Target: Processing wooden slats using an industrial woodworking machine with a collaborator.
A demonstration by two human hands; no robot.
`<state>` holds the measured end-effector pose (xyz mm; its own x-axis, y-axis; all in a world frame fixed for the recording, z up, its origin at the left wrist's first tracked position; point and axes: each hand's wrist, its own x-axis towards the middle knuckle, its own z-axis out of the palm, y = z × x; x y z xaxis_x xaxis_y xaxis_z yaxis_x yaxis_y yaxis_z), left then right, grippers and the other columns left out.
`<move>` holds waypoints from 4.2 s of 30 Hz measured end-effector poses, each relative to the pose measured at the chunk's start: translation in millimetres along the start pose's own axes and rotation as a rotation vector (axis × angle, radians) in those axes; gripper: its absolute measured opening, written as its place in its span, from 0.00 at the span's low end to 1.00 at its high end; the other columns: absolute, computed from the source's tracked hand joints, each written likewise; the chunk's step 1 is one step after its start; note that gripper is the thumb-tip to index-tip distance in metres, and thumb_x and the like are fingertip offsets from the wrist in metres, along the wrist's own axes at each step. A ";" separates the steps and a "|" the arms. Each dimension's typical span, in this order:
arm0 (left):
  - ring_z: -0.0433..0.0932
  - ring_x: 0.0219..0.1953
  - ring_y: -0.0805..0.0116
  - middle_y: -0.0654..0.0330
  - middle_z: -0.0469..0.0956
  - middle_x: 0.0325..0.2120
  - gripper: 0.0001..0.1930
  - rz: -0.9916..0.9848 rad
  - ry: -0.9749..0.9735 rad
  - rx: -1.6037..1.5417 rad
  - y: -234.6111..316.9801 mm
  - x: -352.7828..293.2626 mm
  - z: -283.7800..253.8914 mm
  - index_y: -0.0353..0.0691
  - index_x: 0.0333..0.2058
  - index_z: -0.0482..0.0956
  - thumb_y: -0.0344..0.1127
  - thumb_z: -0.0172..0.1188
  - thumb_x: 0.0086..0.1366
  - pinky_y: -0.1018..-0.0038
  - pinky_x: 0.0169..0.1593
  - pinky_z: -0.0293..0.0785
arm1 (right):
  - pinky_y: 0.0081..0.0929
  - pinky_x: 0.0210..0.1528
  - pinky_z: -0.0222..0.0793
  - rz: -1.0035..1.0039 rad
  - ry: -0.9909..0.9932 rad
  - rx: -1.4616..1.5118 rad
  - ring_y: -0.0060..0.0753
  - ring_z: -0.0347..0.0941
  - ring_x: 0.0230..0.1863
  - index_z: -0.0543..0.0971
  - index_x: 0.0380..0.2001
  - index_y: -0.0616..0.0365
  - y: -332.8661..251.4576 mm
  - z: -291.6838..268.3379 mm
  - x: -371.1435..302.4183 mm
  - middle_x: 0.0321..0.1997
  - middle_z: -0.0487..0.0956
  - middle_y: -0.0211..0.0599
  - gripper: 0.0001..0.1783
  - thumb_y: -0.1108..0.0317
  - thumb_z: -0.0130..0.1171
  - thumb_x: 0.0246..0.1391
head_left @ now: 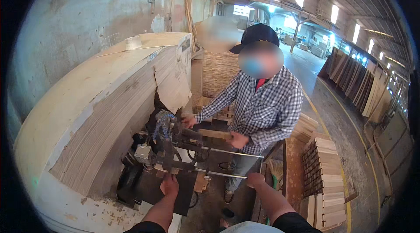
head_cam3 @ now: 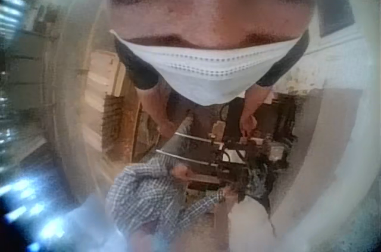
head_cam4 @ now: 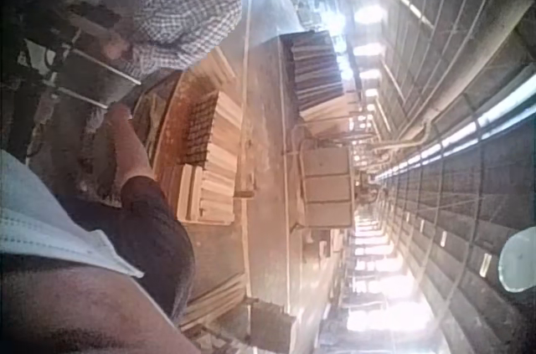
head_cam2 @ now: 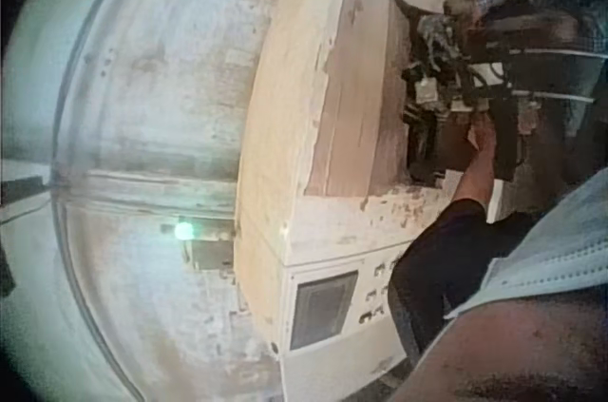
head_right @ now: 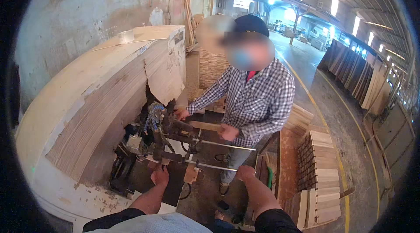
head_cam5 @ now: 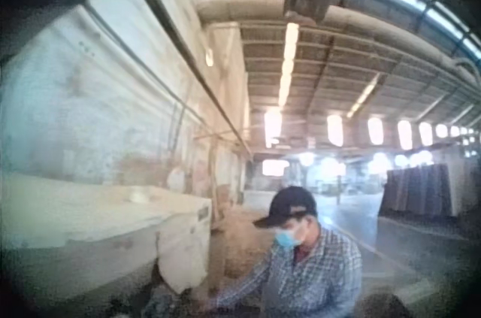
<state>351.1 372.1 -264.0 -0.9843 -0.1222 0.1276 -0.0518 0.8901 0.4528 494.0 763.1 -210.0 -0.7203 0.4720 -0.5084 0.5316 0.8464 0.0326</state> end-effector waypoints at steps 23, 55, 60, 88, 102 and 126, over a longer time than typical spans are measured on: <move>0.79 0.43 0.55 0.57 0.78 0.41 0.20 0.319 0.017 0.070 -1.5 6.0 17.3 0.62 0.54 0.78 0.39 0.55 0.63 0.57 0.39 0.81 | 0.48 0.60 0.68 -0.318 -0.274 -0.228 0.57 0.74 0.56 0.82 0.47 0.61 13.4 -10.7 40.8 0.53 0.78 0.56 0.33 0.41 0.45 0.61; 0.67 0.61 0.51 0.56 0.69 0.59 0.25 0.546 -0.211 0.213 22.9 22.3 6.8 0.41 0.59 0.72 0.43 0.50 0.66 0.50 0.66 0.57 | 0.48 0.55 0.72 -0.328 -0.069 -0.118 0.54 0.76 0.52 0.84 0.41 0.56 31.5 -3.2 37.9 0.47 0.82 0.49 0.27 0.45 0.51 0.57; 0.66 0.61 0.51 0.56 0.68 0.60 0.24 0.516 -0.192 0.095 -2.2 19.2 15.3 0.42 0.59 0.72 0.42 0.50 0.66 0.49 0.66 0.57 | 0.47 0.56 0.72 -0.313 -0.120 -0.114 0.52 0.76 0.54 0.83 0.44 0.55 14.3 -15.8 26.2 0.50 0.81 0.48 0.25 0.48 0.51 0.55; 0.60 0.65 0.42 0.48 0.64 0.63 0.26 0.429 -0.199 0.146 7.8 17.6 14.7 0.40 0.61 0.68 0.42 0.51 0.66 0.45 0.68 0.52 | 0.47 0.57 0.72 -0.280 -0.154 -0.062 0.51 0.74 0.57 0.81 0.48 0.55 19.8 -14.3 26.3 0.54 0.79 0.47 0.26 0.47 0.52 0.56; 0.62 0.65 0.43 0.47 0.63 0.64 0.26 0.435 -0.223 0.132 10.4 19.9 16.1 0.40 0.61 0.67 0.41 0.52 0.66 0.45 0.68 0.51 | 0.50 0.52 0.74 -0.303 -0.042 -0.009 0.55 0.78 0.51 0.84 0.39 0.55 27.3 2.4 38.2 0.46 0.82 0.50 0.22 0.50 0.54 0.52; 0.59 0.66 0.44 0.47 0.63 0.63 0.27 0.445 -0.228 0.109 11.9 17.5 15.7 0.39 0.61 0.66 0.38 0.55 0.65 0.49 0.71 0.48 | 0.48 0.53 0.74 -0.284 -0.069 -0.012 0.53 0.77 0.52 0.83 0.43 0.57 24.2 -1.5 29.9 0.48 0.81 0.49 0.25 0.48 0.53 0.55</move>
<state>330.6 387.5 -270.2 -0.9262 0.3671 0.0861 0.3754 0.8762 0.3024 484.7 798.1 -223.1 -0.8074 0.1979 -0.5558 0.3072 0.9453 -0.1096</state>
